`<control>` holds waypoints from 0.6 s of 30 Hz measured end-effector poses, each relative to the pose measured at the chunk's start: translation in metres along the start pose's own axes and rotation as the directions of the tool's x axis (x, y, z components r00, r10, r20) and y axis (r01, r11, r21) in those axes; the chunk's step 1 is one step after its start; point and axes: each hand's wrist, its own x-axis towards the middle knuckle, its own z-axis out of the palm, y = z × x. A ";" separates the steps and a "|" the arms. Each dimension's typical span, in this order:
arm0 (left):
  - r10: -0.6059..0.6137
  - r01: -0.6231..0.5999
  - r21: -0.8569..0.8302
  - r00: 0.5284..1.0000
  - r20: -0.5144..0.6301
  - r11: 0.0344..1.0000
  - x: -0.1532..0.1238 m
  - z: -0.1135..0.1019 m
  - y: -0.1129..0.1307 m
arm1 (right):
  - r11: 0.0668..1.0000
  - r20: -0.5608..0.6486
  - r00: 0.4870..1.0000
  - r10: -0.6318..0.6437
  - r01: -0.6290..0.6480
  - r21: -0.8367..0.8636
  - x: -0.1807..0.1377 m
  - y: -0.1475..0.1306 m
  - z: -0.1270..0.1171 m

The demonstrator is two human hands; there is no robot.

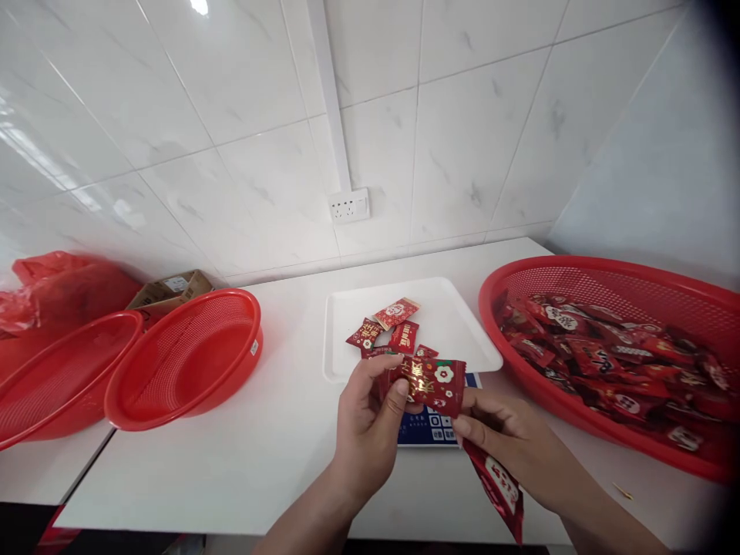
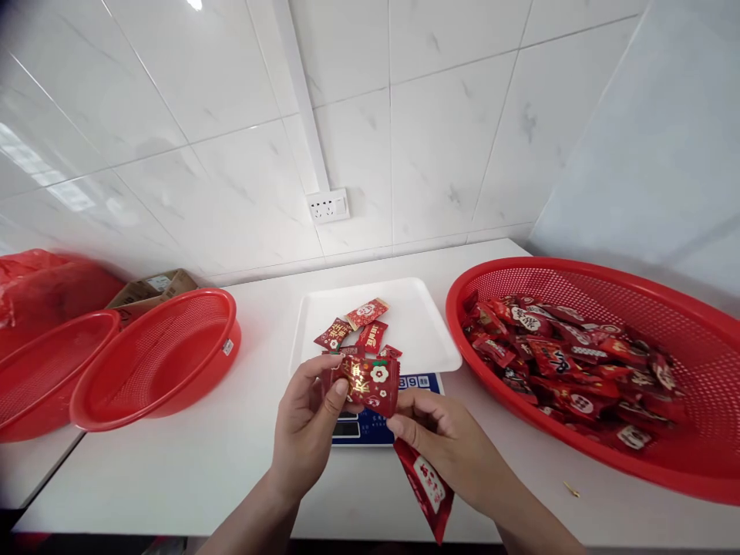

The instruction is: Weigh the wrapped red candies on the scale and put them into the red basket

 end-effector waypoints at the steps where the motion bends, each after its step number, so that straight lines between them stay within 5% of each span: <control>1: 0.001 -0.001 -0.006 1.000 -0.008 1.000 -0.001 0.000 0.001 | 1.000 0.008 1.000 0.005 -0.005 0.006 0.000 -0.001 0.001; 8: -0.074 0.074 0.005 0.995 0.061 0.997 -0.005 -0.008 -0.006 | 1.000 0.029 0.999 -0.027 0.027 -0.008 -0.002 0.000 0.002; 14: -0.341 0.370 -0.114 0.916 0.212 0.922 0.003 -0.018 -0.020 | 0.996 0.028 0.998 0.047 -0.045 -0.075 0.000 0.013 0.003; 18: -0.245 0.241 0.044 0.957 0.154 0.969 0.028 -0.017 -0.021 | 0.994 -0.047 0.995 0.086 -0.089 -0.065 0.001 0.020 0.004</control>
